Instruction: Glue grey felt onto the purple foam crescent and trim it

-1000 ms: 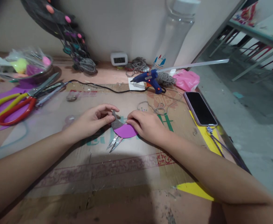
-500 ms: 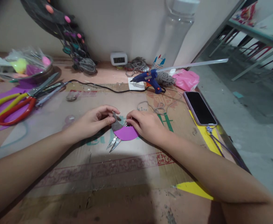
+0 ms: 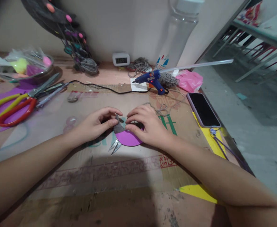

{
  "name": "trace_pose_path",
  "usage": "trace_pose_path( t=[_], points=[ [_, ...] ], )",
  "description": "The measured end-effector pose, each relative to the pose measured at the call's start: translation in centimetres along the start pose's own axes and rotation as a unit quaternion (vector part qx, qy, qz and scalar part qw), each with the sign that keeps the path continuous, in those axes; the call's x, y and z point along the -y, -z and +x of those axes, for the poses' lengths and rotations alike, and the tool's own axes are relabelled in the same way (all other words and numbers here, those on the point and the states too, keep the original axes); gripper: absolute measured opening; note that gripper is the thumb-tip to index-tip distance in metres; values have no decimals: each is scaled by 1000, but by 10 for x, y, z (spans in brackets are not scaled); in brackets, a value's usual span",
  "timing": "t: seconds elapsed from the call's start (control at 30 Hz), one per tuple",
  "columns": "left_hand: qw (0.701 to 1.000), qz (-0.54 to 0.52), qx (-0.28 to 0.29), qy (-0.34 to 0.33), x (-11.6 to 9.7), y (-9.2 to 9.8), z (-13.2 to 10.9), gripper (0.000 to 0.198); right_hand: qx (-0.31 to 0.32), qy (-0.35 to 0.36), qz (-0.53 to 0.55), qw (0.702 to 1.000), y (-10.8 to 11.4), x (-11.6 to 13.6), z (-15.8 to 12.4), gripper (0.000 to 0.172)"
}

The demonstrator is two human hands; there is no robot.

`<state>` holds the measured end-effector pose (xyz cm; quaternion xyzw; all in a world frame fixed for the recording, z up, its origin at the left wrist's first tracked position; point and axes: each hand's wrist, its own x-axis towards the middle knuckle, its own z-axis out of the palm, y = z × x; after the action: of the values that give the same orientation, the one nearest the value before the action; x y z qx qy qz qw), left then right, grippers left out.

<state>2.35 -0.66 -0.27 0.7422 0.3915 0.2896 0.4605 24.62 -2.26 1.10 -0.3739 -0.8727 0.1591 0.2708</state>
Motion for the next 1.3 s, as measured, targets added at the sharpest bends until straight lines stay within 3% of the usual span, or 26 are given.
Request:
trace_pose_path(
  t=[0.27,0.57,0.77,0.87,1.0,1.13,1.3],
  points=[
    [999,27,5,-17,0,-1,-2,28,22,22,-13,999,-3,11,-2,16],
    [999,39,4,-23,1,0,-2,28,45,15,10,999,-8,5,-3,15],
    [999,-36,-7,20,-4,-1,0,39,18,-10,22,1000,-7,8,-2,13],
    [999,10,-2,34,-7,0,0,26,5,-15,23,1000,-7,8,-2,13],
    [996,82,24,24,-10,2,0,29,19,-14,23,999,-7,7,-3,20],
    [997,69,27,22,-10,4,0,29,9,-10,28,1000,-6,5,-3,25],
    [998,61,25,20,-8,3,0,30,-2,6,20,1000,-5,6,-3,18]
  ],
)
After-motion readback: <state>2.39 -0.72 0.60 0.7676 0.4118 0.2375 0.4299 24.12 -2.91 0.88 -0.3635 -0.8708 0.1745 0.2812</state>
